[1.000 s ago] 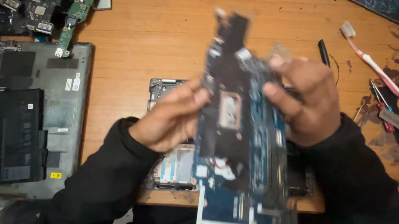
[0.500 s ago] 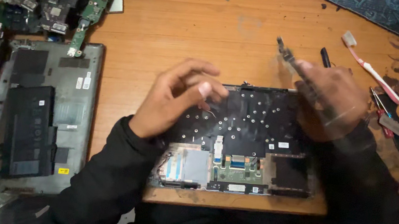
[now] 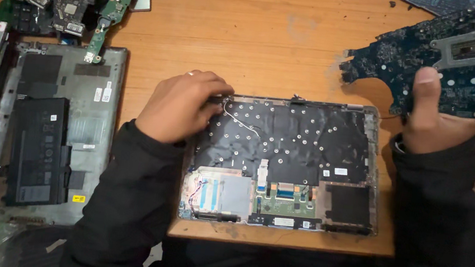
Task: The person cleans a laptop motherboard using a toothbrush and then places it into a laptop chassis. The person scrubs the motherboard surface with the toothbrush, then positions the board into the chassis and connects ribbon cables.
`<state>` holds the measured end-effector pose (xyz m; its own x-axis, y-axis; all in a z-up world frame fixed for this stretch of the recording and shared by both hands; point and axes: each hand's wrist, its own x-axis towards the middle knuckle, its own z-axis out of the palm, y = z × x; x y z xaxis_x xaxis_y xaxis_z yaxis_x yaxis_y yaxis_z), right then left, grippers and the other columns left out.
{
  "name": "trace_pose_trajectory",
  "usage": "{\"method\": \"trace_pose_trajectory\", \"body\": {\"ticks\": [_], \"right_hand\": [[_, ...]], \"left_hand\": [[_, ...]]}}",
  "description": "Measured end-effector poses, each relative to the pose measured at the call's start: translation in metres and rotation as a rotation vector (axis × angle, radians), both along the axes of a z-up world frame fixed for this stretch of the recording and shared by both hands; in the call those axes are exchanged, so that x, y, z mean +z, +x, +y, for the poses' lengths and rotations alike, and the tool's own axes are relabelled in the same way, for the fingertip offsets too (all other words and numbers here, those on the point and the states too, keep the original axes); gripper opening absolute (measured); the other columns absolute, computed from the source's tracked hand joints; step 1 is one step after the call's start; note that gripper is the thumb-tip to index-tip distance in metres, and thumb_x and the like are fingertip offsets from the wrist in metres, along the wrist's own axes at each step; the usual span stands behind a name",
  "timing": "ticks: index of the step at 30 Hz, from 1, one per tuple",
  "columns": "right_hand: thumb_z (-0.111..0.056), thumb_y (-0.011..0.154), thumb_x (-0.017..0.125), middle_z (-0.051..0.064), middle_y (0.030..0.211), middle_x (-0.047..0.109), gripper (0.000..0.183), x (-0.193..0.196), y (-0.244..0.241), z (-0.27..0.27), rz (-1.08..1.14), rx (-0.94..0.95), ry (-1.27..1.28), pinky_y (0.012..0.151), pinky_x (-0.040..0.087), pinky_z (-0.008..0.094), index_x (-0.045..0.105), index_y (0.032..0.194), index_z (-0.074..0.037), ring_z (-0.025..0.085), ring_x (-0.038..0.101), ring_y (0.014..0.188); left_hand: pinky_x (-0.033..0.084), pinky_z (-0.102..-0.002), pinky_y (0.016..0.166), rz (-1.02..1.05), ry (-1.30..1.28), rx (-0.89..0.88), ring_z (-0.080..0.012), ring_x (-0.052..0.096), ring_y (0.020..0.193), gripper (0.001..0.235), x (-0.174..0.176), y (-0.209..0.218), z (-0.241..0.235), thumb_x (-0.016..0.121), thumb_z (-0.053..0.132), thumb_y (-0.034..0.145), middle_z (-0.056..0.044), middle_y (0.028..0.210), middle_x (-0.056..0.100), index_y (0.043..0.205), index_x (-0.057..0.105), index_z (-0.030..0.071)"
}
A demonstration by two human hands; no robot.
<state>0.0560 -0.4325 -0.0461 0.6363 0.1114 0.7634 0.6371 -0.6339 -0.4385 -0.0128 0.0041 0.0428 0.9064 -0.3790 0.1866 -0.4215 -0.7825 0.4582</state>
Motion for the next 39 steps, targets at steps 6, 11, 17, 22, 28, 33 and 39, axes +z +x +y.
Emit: {"method": "trace_pose_trajectory", "body": {"ticks": [6, 11, 17, 22, 28, 33, 39], "right_hand": [[-0.004, 0.120, 0.066, 0.014, 0.139, 0.053, 0.053, -0.018, 0.012, -0.016, 0.005, 0.058, 0.078, 0.112, 0.051, 0.033, 0.028, 0.157, -0.004, 0.023, 0.059, 0.122], [-0.003, 0.120, 0.067, 0.012, 0.144, 0.051, 0.055, -0.027, 0.014, -0.026, 0.044, 0.082, 0.127, 0.115, 0.051, 0.032, 0.028, 0.158, -0.006, 0.023, 0.058, 0.125], [-0.001, 0.117, 0.067, 0.012, 0.142, 0.052, 0.054, -0.038, 0.018, -0.027, 0.038, 0.090, 0.166, 0.114, 0.050, 0.032, 0.032, 0.158, -0.006, 0.023, 0.058, 0.125], [0.000, 0.116, 0.068, 0.014, 0.145, 0.049, 0.060, -0.042, 0.017, -0.030, 0.026, 0.054, 0.118, 0.119, 0.047, 0.034, 0.029, 0.161, -0.005, 0.025, 0.055, 0.130], [-0.005, 0.117, 0.071, 0.013, 0.139, 0.053, 0.053, -0.034, 0.019, -0.030, 0.080, 0.053, 0.157, 0.113, 0.050, 0.033, 0.036, 0.157, -0.003, 0.023, 0.059, 0.122], [0.000, 0.113, 0.071, 0.019, 0.143, 0.051, 0.065, -0.036, 0.020, -0.030, -0.032, -0.012, 0.055, 0.112, 0.051, 0.036, 0.024, 0.158, -0.003, 0.028, 0.057, 0.123], [0.001, 0.109, 0.072, 0.018, 0.141, 0.056, 0.068, -0.052, 0.030, -0.031, -0.008, 0.051, 0.261, 0.111, 0.054, 0.035, 0.026, 0.160, -0.001, 0.026, 0.061, 0.121]], "left_hand": [[0.053, -0.042, 0.077, -0.047, -0.045, 0.016, -0.0277, 0.068, 0.095, 0.011, -0.016, 0.009, -0.002, 0.070, 0.015, 0.084, -0.002, 0.095, 0.073, 0.092, 0.078, 0.014], [0.052, -0.043, 0.073, -0.100, -0.124, 0.140, -0.0314, 0.068, 0.088, 0.008, -0.034, 0.018, -0.009, 0.070, 0.013, 0.089, -0.008, 0.093, 0.073, 0.091, 0.075, 0.008], [0.052, -0.033, 0.063, 0.194, -0.425, 0.347, -0.0196, 0.069, 0.064, 0.015, -0.047, 0.035, -0.009, 0.064, 0.012, 0.092, -0.012, 0.075, 0.073, 0.087, 0.071, -0.001], [0.055, -0.030, 0.070, 0.251, -0.439, 0.170, -0.0174, 0.070, 0.072, 0.014, -0.048, 0.037, 0.003, 0.064, 0.010, 0.092, -0.011, 0.082, 0.076, 0.093, 0.073, -0.001], [0.056, -0.034, 0.078, 0.146, -0.342, -0.093, -0.0270, 0.072, 0.086, 0.027, -0.041, 0.031, 0.013, 0.063, -0.002, 0.078, -0.015, 0.097, 0.074, 0.102, 0.074, -0.002], [0.057, -0.034, 0.075, 0.153, -0.305, -0.036, -0.0272, 0.075, 0.084, 0.022, -0.034, 0.028, 0.009, 0.075, 0.007, 0.079, -0.015, 0.093, 0.074, 0.099, 0.075, -0.001], [0.057, -0.033, 0.070, 0.149, -0.384, 0.183, -0.0238, 0.076, 0.074, 0.011, -0.036, 0.030, 0.005, 0.074, 0.008, 0.089, -0.014, 0.085, 0.077, 0.089, 0.075, -0.003]]}}
